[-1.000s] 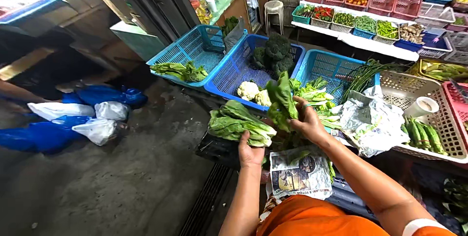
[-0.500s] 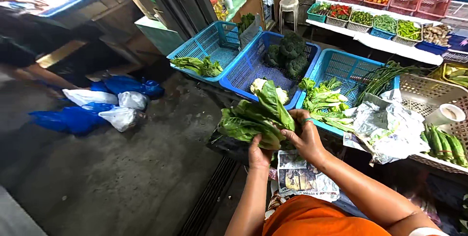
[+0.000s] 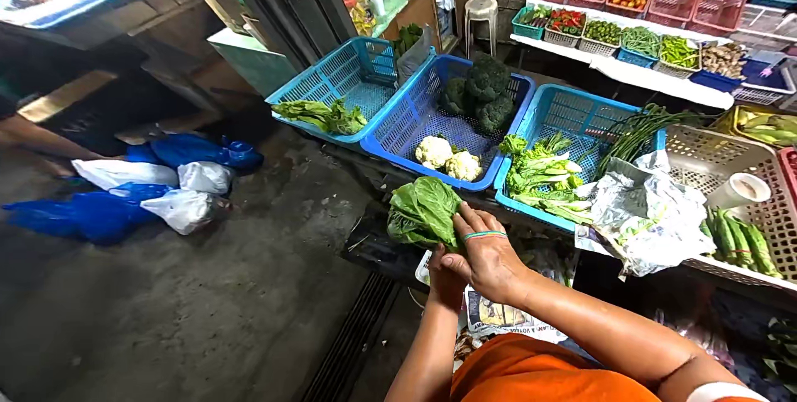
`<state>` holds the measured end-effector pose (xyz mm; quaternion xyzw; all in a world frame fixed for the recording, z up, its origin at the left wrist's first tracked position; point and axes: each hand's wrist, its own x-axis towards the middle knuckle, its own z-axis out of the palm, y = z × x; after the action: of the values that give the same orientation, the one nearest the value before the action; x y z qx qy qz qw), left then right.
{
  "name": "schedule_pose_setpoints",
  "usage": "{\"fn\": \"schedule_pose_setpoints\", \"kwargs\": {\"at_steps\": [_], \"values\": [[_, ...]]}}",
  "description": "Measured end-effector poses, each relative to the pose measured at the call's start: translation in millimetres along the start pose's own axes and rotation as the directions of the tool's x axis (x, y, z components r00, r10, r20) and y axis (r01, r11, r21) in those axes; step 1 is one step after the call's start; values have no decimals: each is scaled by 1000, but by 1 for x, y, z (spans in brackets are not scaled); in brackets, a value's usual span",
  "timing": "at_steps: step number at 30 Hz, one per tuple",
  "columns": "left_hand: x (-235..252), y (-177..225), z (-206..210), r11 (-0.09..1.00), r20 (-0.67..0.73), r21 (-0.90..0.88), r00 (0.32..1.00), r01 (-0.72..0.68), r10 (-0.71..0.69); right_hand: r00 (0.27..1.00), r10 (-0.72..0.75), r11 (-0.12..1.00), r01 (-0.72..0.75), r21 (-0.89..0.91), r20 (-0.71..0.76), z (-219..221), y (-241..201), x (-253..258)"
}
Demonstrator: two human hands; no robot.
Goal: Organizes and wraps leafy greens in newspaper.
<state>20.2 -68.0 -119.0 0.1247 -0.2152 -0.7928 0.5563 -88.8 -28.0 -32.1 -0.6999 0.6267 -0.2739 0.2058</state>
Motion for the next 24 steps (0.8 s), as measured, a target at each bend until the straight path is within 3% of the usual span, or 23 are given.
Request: {"fn": "schedule_pose_setpoints", "kwargs": {"at_steps": [3,5,8,11,15,19,21,24], "values": [[4,-5,-4,999,21,-46,1000,-6,7,981,43,990,-68,127,189,-18,2,9],[7,-7,-8,994,-95,-98,994,47,-57,987,43,956,-86,280,154,-35,10,11],[11,-3,-5,987,-280,-151,955,60,-101,996,-27,928,-6,372,83,-64,39,11],[14,7,-18,957,-150,-275,979,91,-136,932,-43,861,-148,486,359,-61,80,1],[15,21,-26,941,-106,-321,983,110,-151,706,240,935,-352,36,667,21,159,-20],[10,33,-30,933,-42,-333,986,137,-160,448,418,895,-353,-272,791,118,237,-44],[8,39,-31,940,26,-297,985,170,-170,428,495,860,-366,-355,757,132,241,-47],[13,46,-30,953,89,-228,979,201,-186,518,580,804,-488,-340,629,122,232,-45]]}}
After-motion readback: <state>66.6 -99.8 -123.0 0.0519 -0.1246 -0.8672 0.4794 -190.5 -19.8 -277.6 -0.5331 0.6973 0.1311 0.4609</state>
